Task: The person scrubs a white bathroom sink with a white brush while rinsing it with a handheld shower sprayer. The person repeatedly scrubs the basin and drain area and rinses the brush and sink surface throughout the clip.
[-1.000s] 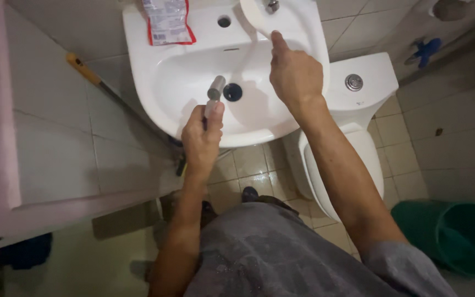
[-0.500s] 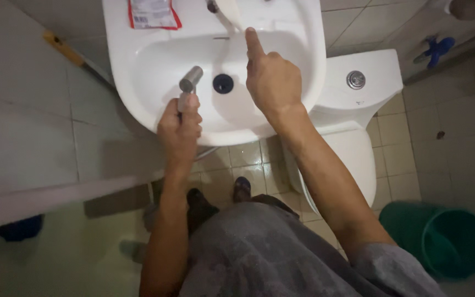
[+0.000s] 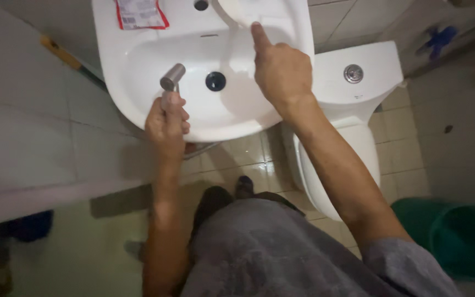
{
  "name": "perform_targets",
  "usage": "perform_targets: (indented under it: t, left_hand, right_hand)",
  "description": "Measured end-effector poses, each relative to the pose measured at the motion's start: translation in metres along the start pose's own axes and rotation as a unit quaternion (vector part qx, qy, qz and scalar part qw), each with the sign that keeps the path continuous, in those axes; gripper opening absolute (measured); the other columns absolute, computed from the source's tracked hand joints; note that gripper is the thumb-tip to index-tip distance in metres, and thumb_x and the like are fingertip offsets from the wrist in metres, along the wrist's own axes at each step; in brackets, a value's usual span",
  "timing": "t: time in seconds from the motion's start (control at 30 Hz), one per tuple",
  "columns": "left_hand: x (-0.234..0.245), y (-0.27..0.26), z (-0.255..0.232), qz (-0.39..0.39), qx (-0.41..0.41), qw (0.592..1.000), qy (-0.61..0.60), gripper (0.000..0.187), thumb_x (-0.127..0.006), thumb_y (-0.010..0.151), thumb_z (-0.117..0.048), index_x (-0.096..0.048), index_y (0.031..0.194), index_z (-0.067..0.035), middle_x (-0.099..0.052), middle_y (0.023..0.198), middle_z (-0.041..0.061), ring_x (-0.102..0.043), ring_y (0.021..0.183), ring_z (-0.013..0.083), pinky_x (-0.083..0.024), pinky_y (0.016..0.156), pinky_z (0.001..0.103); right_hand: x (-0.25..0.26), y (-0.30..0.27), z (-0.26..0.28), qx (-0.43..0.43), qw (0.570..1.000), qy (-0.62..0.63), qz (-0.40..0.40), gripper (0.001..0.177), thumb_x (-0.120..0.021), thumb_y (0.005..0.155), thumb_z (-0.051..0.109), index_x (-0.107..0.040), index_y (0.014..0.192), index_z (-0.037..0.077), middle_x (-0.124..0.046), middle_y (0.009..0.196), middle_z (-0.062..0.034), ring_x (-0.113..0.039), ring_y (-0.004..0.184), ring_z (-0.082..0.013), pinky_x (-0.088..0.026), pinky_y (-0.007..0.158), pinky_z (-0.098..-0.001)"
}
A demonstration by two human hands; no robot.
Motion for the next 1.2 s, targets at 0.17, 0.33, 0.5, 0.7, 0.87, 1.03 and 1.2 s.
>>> perform_targets:
  t: [0.17, 0.33, 0.5, 0.7, 0.87, 1.03, 1.2]
  left_hand:
    - [0.002, -0.003, -0.002, 0.015, 0.009, 1.000, 0.020, 0.044, -0.058, 0.106, -0.045, -0.065, 0.100, -0.001, -0.055, 0.074, -0.001, -0.051, 0.060, 0.0043, -0.043, 0.051, 0.021]
    - [0.002, -0.006, -0.002, 0.010, 0.017, 1.000, 0.023, 0.047, -0.059, 0.103, -0.050, -0.065, 0.098, -0.003, -0.056, 0.073, -0.002, -0.052, 0.060, 0.0044, -0.047, 0.052, 0.021]
    - [0.002, -0.007, -0.001, 0.013, 0.022, 1.000, 0.009, 0.048, -0.063, 0.102, -0.052, -0.065, 0.095, -0.004, -0.057, 0.073, -0.001, -0.053, 0.061, 0.0053, -0.046, 0.053, 0.021]
    - [0.001, -0.005, -0.007, 0.016, -0.007, 0.999, 0.030, 0.047, -0.065, 0.099, -0.051, -0.066, 0.097, -0.004, -0.061, 0.075, 0.001, -0.056, 0.061, 0.0062, -0.046, 0.053, 0.022]
    - [0.002, -0.004, -0.007, 0.025, -0.010, 0.999, 0.021, 0.042, -0.064, 0.103, -0.046, -0.065, 0.096, -0.004, -0.062, 0.076, 0.000, -0.057, 0.063, 0.0053, -0.048, 0.056, 0.021]
    - [0.004, -0.008, 0.000, 0.035, -0.001, 0.999, -0.004, 0.040, -0.065, 0.103, -0.044, -0.065, 0.097, -0.004, -0.061, 0.076, 0.000, -0.054, 0.062, 0.0063, -0.046, 0.055, 0.023]
    - [0.006, -0.007, 0.001, 0.030, -0.043, 0.998, 0.039, 0.039, -0.064, 0.103, -0.044, -0.068, 0.103, -0.005, -0.066, 0.079, -0.002, -0.063, 0.066, 0.0053, -0.055, 0.058, 0.022]
  right_hand:
    - [0.010, -0.025, -0.015, 0.004, 1.000, 0.000, 0.014, 0.044, -0.062, 0.101, 0.021, -0.059, 0.145, 0.020, -0.069, 0.071, -0.0173, -0.067, 0.061, -0.0399, -0.053, 0.056, -0.0533]
    - [0.005, -0.026, -0.007, 0.000, 1.000, 0.020, -0.005, 0.041, -0.062, 0.104, 0.022, -0.058, 0.145, 0.015, -0.069, 0.073, -0.0168, -0.068, 0.062, -0.0387, -0.053, 0.055, -0.0526]
    - [-0.007, -0.019, 0.016, -0.005, 0.999, 0.033, 0.027, 0.044, -0.061, 0.103, 0.021, -0.056, 0.146, 0.014, -0.069, 0.070, -0.0181, -0.068, 0.058, -0.0386, -0.053, 0.053, -0.0530]
    - [-0.011, -0.028, 0.042, -0.008, 0.999, 0.046, 0.017, 0.051, -0.065, 0.099, 0.021, -0.052, 0.148, 0.016, -0.069, 0.071, -0.0186, -0.067, 0.057, -0.0386, -0.053, 0.052, -0.0517]
    - [-0.010, -0.037, 0.046, -0.003, 0.998, 0.056, 0.011, 0.051, -0.066, 0.099, 0.021, -0.051, 0.149, 0.021, -0.070, 0.074, -0.0176, -0.067, 0.058, -0.0382, -0.053, 0.055, -0.0521]
    - [-0.010, -0.039, 0.052, 0.002, 0.998, 0.050, 0.022, 0.048, -0.064, 0.100, 0.023, -0.053, 0.147, 0.021, -0.069, 0.072, -0.0178, -0.067, 0.056, -0.0386, -0.053, 0.052, -0.0523]
    - [-0.008, -0.032, 0.036, -0.025, 0.999, 0.022, 0.015, 0.041, -0.060, 0.107, 0.024, -0.054, 0.147, 0.018, -0.069, 0.070, -0.0170, -0.067, 0.055, -0.0362, -0.052, 0.049, -0.0505]
Point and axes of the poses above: each hand's wrist, its own y-axis towards the middle knuckle, its own x-axis out of the back of the hand, z = x × y, the point moved 6 cm from there along y, towards the middle knuckle
